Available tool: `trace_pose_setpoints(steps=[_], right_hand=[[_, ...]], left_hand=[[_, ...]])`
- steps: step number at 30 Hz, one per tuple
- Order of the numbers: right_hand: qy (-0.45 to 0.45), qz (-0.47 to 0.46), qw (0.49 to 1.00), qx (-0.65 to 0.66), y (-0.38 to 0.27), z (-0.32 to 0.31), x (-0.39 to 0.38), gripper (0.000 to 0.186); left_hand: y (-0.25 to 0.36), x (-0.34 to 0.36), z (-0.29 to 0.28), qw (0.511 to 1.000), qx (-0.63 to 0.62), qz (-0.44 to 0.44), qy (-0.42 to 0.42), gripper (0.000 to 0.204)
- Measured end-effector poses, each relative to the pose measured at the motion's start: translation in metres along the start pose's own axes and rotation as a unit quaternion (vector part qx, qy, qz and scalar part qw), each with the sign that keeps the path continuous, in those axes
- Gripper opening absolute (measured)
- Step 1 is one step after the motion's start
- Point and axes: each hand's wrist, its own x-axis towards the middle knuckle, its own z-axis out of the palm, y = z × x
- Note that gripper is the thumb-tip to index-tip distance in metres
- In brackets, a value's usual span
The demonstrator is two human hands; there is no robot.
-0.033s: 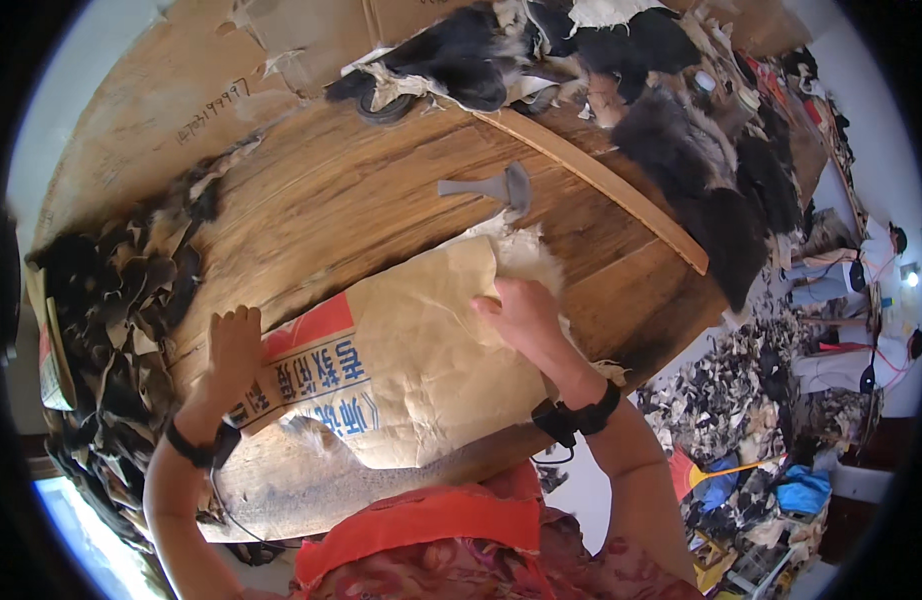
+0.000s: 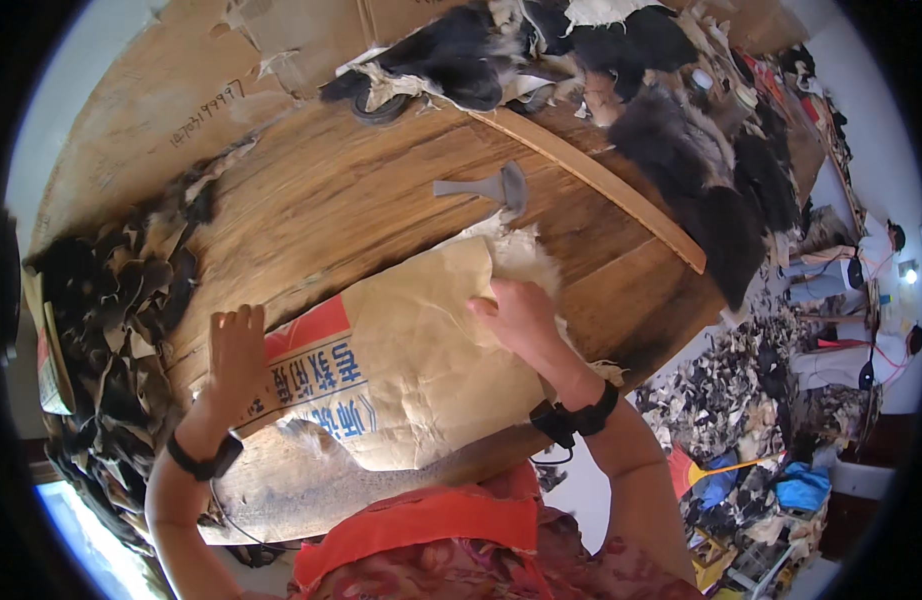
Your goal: Manually cleaning and trimming animal fur pelts using a small hand-held blade and a wooden guide.
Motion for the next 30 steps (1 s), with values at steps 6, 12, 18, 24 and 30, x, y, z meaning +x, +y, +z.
trace_pose_setpoints(steps=[6,12,18,24,30], right_hand=[[0.009,-0.029,0.999,0.016,0.003,0.007,0.000,0.037],[0.046,-0.026,0.997,-0.054,-0.007,-0.003,-0.003,0.034],[0.035,-0.169,0.985,-0.006,-0.076,-0.005,-0.015,0.050],[-0.063,-0.339,0.938,-0.046,-0.067,0.055,-0.021,0.059],[-0.066,-0.357,0.929,-0.069,-0.077,0.052,-0.020,0.063]], left_hand=[[0.096,-0.003,-0.016,0.944,-0.239,0.218,0.060,0.071],[0.123,0.005,0.024,0.953,-0.238,0.155,0.101,0.075],[0.134,-0.001,0.040,0.951,-0.221,0.141,0.161,0.070],[0.072,-0.044,0.024,0.955,-0.184,0.125,0.199,0.052],[-0.058,-0.115,0.023,0.913,-0.335,-0.172,0.155,0.063]])
